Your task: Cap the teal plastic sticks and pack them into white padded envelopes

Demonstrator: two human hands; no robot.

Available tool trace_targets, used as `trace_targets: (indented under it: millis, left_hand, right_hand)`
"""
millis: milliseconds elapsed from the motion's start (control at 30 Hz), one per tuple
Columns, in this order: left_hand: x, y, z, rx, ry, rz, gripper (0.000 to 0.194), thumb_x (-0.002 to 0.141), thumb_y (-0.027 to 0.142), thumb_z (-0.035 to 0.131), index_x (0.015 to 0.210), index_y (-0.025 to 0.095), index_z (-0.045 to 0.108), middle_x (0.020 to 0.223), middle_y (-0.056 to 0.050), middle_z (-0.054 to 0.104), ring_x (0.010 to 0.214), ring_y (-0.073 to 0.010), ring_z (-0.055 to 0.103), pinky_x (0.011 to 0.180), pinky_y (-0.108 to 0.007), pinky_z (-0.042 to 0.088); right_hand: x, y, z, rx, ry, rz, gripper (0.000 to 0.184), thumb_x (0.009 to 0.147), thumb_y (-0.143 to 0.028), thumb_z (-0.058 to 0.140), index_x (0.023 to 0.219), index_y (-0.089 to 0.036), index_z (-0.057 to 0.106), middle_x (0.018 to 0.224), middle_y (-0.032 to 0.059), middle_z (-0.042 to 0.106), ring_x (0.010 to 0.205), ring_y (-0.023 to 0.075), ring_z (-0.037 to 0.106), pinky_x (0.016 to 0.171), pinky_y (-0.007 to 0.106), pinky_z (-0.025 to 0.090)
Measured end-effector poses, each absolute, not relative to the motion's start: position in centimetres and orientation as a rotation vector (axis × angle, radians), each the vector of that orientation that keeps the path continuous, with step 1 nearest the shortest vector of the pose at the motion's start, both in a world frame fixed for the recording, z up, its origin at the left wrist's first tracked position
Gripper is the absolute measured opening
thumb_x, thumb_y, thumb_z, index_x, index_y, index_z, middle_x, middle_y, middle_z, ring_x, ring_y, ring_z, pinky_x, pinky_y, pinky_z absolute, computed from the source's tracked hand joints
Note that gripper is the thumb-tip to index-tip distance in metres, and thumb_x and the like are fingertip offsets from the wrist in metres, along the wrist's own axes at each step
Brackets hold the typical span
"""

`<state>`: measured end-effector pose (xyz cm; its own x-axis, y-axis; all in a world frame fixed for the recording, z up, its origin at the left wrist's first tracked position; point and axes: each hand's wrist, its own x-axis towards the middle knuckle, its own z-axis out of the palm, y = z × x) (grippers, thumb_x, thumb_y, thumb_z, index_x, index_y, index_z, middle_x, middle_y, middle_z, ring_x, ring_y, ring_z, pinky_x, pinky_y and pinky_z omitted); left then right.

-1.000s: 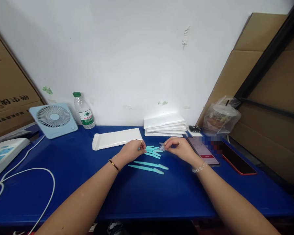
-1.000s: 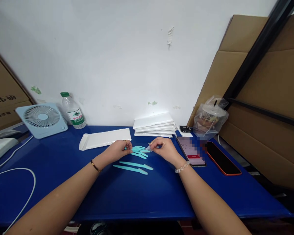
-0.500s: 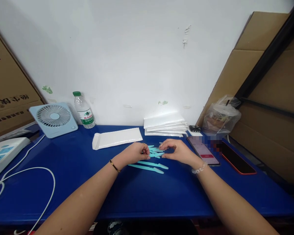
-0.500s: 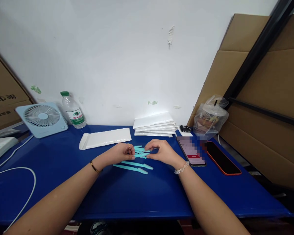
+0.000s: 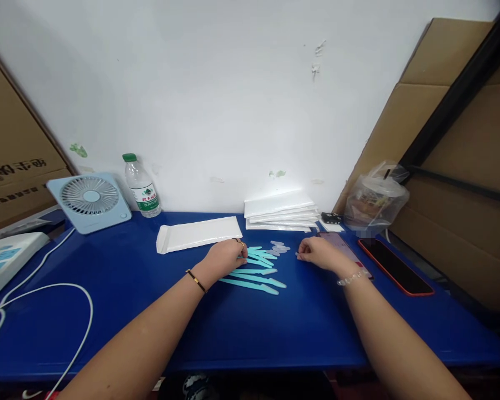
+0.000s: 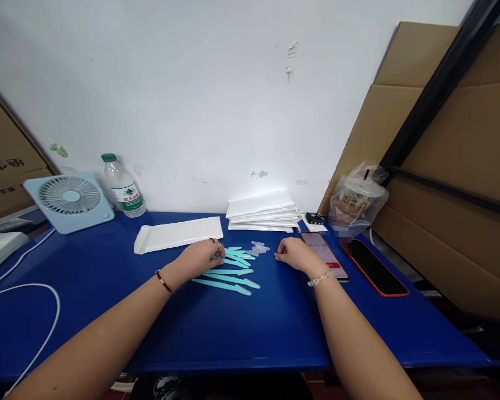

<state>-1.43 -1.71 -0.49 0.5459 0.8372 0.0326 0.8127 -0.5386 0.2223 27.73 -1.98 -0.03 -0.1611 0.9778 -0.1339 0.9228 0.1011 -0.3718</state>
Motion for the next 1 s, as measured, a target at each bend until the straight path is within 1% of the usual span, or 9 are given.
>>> trace_targets:
  millis: [133,233,333,400,467,567,633,767,1000]
  left_hand:
    - [-1.6,-1.5,-0.8,2.522,1.381,0.221,0.010,0.078,0.029,0.057,0.079,0.021,0.063,0.081,-0.001,0.065,0.075,-0.0166,0.059,0.061,-0.024,0.038]
    - [-1.7,-1.4,-0.8,2.456,1.321,0.241,0.011,0.078,0.030,0.056,0.079,0.021,0.062,0.076,0.000,0.065,0.072,-0.0154,0.059,0.059,-0.024,0.037]
    - [-1.7,-1.5,-0.3,2.386,1.295,0.280,0.013,0.078,0.032,0.056,0.079,0.021,0.063,0.076,0.001,0.065,0.069,-0.0144,0.057,0.056,-0.023,0.036]
    - [-1.7,-1.6,0.1,2.349,1.299,0.313,0.013,0.078,0.033,0.057,0.079,0.021,0.063,0.079,0.001,0.065,0.068,-0.0142,0.057,0.056,-0.023,0.036]
    - [-1.7,-1.7,0.4,2.324,1.303,0.346,0.014,0.077,0.033,0.057,0.080,0.021,0.063,0.080,0.000,0.065,0.069,-0.0144,0.056,0.057,-0.023,0.036]
    - [-1.7,-1.7,0.5,2.301,1.317,0.379,0.015,0.077,0.035,0.057,0.081,0.021,0.062,0.082,0.000,0.064,0.071,-0.0147,0.056,0.058,-0.023,0.037]
    - [-1.7,-1.6,0.4,2.291,1.322,0.389,0.016,0.078,0.036,0.057,0.081,0.021,0.062,0.083,0.000,0.065,0.071,-0.0150,0.057,0.058,-0.024,0.037]
    - [-1.8,-1.5,0.2,2.296,1.311,0.397,0.016,0.077,0.036,0.057,0.080,0.021,0.062,0.081,0.000,0.064,0.072,-0.0150,0.057,0.058,-0.024,0.038]
    - [-1.7,-1.4,0.1,2.311,1.311,0.401,0.017,0.078,0.037,0.056,0.081,0.021,0.063,0.082,0.000,0.064,0.072,-0.0151,0.057,0.059,-0.024,0.037]
  right_hand:
    - [27.3,-2.1,-0.1,-1.852,-2.254,0.595,0.012,0.074,-0.029,0.064,0.077,-0.017,0.062,0.082,0.0059,0.068,0.072,0.0179,0.060,0.059,0.024,0.041]
    - [27.1,-2.1,-0.6,-1.752,-2.249,0.654,0.013,0.074,-0.030,0.063,0.073,-0.017,0.059,0.078,0.0052,0.067,0.069,0.0169,0.060,0.057,0.024,0.041]
    - [26.9,-2.0,-1.2,-1.610,-2.203,0.809,0.010,0.072,-0.024,0.064,0.077,-0.017,0.058,0.073,0.0028,0.066,0.066,0.0153,0.061,0.059,0.023,0.044]
    - [26.7,-2.1,-1.2,-1.519,-2.167,0.898,0.013,0.071,-0.023,0.065,0.081,-0.017,0.059,0.072,0.0020,0.065,0.067,0.0152,0.062,0.060,0.023,0.046]
    - [26.4,-2.2,-1.1,-1.418,-2.138,0.975,0.015,0.074,-0.027,0.065,0.084,-0.016,0.061,0.072,0.0025,0.066,0.067,0.0152,0.062,0.061,0.025,0.047]
    - [25.7,-2.6,-0.6,-1.265,-2.066,1.116,0.024,0.079,-0.036,0.062,0.090,-0.015,0.063,0.073,0.0039,0.066,0.068,0.0152,0.063,0.065,0.027,0.049]
    - [25.1,-2.9,-0.4,-1.201,-2.023,1.183,0.028,0.079,-0.038,0.062,0.093,-0.015,0.065,0.073,0.0045,0.067,0.069,0.0156,0.063,0.068,0.029,0.050]
    - [24.4,-3.1,-0.6,-1.164,-2.008,1.201,0.029,0.078,-0.038,0.063,0.095,-0.014,0.066,0.075,0.0056,0.068,0.071,0.0165,0.064,0.072,0.031,0.052]
    - [24.2,-3.1,-0.6,-1.183,-2.030,1.137,0.026,0.079,-0.034,0.062,0.095,-0.014,0.068,0.073,0.0052,0.068,0.069,0.0168,0.065,0.070,0.031,0.052]
